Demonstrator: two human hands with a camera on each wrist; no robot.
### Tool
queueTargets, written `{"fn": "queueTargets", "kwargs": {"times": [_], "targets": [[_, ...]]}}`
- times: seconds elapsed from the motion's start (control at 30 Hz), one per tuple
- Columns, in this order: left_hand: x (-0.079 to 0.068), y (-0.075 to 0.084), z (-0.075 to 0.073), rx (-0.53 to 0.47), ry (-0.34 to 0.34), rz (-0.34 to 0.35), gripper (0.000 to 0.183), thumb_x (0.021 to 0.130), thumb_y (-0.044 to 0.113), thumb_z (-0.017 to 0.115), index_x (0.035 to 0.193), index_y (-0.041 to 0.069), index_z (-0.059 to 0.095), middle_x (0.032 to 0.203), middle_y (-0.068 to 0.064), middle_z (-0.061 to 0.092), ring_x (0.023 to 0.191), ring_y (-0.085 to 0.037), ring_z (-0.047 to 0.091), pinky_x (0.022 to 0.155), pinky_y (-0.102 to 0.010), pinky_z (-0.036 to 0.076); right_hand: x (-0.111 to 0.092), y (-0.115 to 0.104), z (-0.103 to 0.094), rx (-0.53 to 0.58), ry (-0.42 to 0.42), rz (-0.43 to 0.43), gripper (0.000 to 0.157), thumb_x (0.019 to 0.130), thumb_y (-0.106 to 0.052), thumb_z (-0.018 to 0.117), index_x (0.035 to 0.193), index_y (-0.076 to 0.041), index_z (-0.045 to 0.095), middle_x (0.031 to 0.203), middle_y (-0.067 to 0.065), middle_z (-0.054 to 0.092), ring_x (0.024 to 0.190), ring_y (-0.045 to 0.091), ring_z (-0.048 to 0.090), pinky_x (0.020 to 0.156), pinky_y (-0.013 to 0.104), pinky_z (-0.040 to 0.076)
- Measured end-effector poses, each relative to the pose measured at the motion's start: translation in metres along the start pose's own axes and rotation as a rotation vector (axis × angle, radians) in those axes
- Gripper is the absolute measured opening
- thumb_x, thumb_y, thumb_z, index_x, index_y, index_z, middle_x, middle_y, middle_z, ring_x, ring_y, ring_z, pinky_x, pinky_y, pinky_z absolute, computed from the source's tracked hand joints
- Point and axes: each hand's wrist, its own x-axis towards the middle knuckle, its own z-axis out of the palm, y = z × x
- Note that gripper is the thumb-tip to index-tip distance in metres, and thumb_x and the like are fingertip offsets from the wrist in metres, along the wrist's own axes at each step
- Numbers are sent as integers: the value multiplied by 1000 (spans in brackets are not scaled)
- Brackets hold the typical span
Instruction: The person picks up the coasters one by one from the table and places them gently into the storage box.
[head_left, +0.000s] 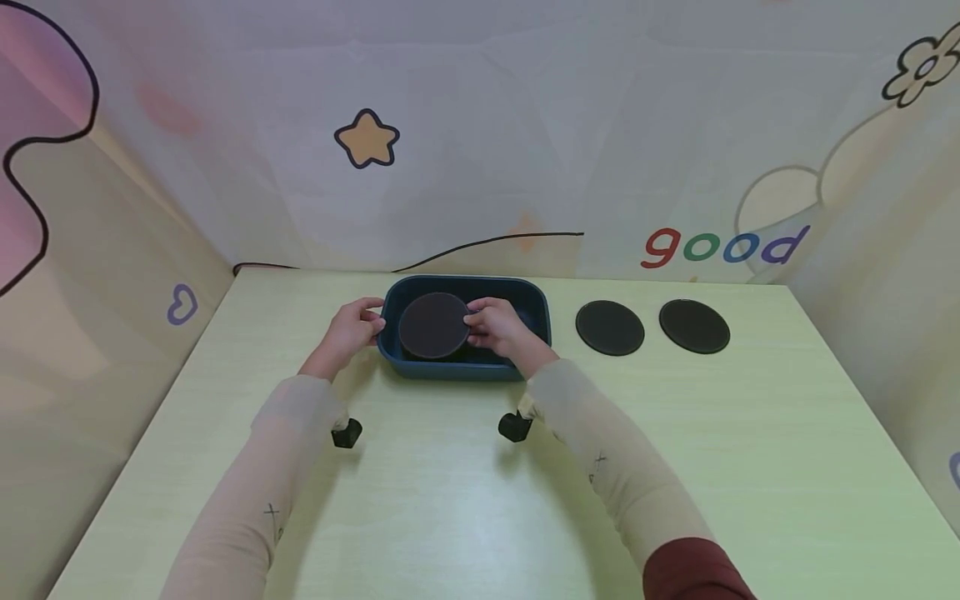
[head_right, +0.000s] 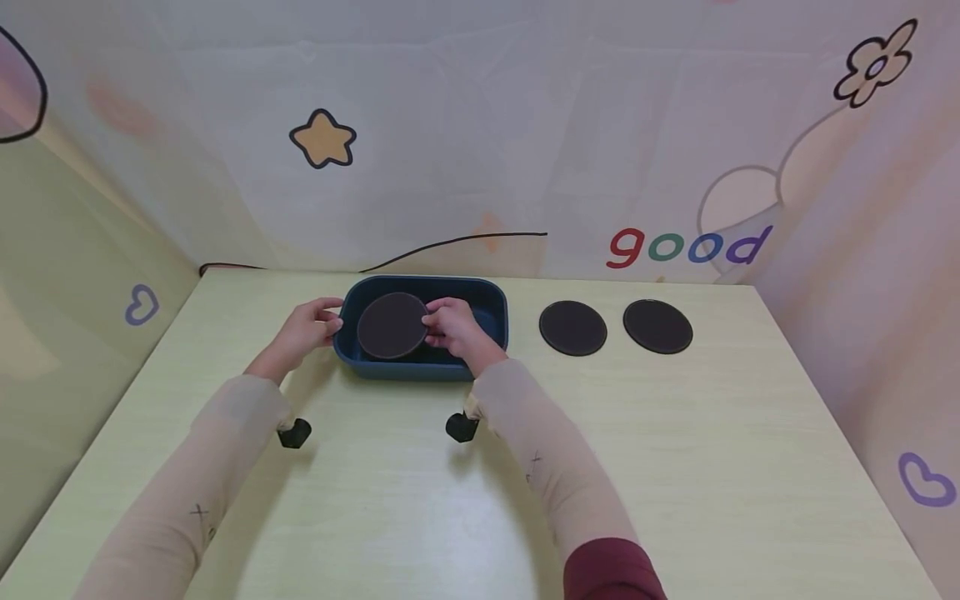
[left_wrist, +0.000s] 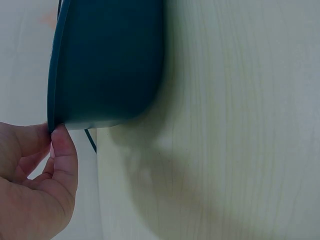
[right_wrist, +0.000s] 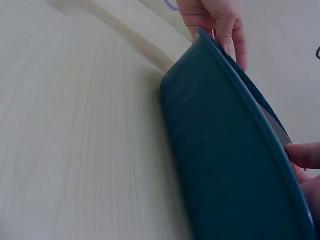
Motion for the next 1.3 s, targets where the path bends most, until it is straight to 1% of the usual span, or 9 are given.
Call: {"fn": "queueTargets", "kwargs": {"times": [0.13,0.2,0.43,0.67,0.9,1.0,1.13,1.3], "targets": [[1,0,1,-5,1,2,42,91,3,43,133,3,36,99,-12,45,73,-11,49,67,-20,49,4,3,5,-11,33,21,29,86,2,49,115,3,46,74,5,48,53,12,47,49,21,44],[1,1,2,-8,1,4,42,91,3,43,133,2,36,100,-13,45,74,-11,49,67,-20,49,6,4,5,-15,45,27,30,86,2,49,115,3,46,73,4,48,53,12,46,48,21,44],[0,3,3,-6,8,4,42,91,3,43,132,2,37,98,-12,46,71,-11,49,66,-20,49,9,7,6,-24,85,37,26,84,3,51,110,2,48,72,4,48,52,12,46,47,21,45],[-1,5,2,11,14,6,42,91,3,43,132,2,37,99,-13,46,72,-11,49,67,-21,49,9,8,6,-61,155,56,30,81,7,51,110,-1,52,74,6,49,53,13,47,46,21,45],[-3,6,3,14,12,-4,42,91,3,43,133,2,36,99,-12,45,72,-12,49,69,-21,50,5,6,4,-97,238,24,35,77,10,49,110,0,51,74,4,43,55,14,41,45,23,42],[-3,5,2,21,11,-8,42,91,3,43,133,2,36,99,-13,45,73,-12,49,70,-22,50,3,4,2,-116,238,26,34,79,8,49,111,-1,51,79,5,44,59,15,41,47,23,43],[-2,4,1,23,18,-8,42,91,3,43,132,2,37,99,-13,45,73,-12,49,69,-22,50,0,0,-1,-148,214,36,31,81,6,50,111,-2,51,85,6,46,64,17,43,50,24,44],[0,3,1,22,19,-14,42,91,3,43,133,3,36,100,-13,46,74,-13,49,70,-23,50,-4,-9,-6,-222,175,6,29,83,2,52,112,-2,51,85,6,48,63,17,45,50,23,45]]}}
